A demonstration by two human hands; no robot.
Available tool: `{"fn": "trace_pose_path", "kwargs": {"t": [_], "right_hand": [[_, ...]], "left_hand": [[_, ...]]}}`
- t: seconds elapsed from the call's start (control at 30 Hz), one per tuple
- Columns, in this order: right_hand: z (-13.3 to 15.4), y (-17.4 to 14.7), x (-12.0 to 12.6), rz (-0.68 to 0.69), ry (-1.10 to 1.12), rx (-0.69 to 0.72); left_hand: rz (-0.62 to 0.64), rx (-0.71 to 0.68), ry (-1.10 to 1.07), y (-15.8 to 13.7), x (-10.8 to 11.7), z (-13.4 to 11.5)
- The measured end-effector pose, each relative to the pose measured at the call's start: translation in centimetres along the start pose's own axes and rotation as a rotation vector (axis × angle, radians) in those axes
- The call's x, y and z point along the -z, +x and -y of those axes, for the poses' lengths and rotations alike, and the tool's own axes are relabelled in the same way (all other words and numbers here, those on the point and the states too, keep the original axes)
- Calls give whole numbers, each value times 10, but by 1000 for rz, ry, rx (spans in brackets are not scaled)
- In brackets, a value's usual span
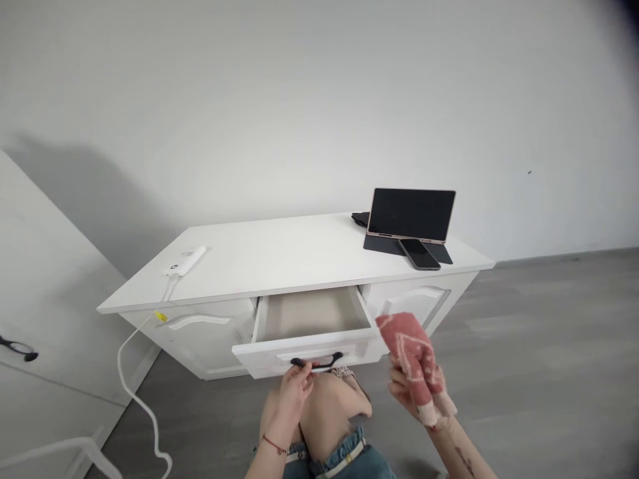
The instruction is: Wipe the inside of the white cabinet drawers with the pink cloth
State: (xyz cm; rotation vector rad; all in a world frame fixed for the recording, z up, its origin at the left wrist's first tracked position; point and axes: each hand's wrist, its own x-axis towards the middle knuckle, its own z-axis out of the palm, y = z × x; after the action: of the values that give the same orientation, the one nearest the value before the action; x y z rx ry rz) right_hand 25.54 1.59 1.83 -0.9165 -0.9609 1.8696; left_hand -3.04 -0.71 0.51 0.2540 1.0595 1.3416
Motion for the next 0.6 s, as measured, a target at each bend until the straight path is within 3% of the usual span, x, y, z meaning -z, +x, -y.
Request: {"fn": "trace_pose_path", "kwargs": {"t": [0.1, 0.2, 0.6], "right_hand": [[-16, -17, -11, -194, 279, 50], [-21, -26, -19, -257, 284, -32], [-29, -44, -16, -304, 225, -52]], "left_hand": [[-21, 1, 69, 21, -9, -12], [-27, -7, 107, 44, -18, -22], [-47, -29, 131, 110, -43, -51]]}}
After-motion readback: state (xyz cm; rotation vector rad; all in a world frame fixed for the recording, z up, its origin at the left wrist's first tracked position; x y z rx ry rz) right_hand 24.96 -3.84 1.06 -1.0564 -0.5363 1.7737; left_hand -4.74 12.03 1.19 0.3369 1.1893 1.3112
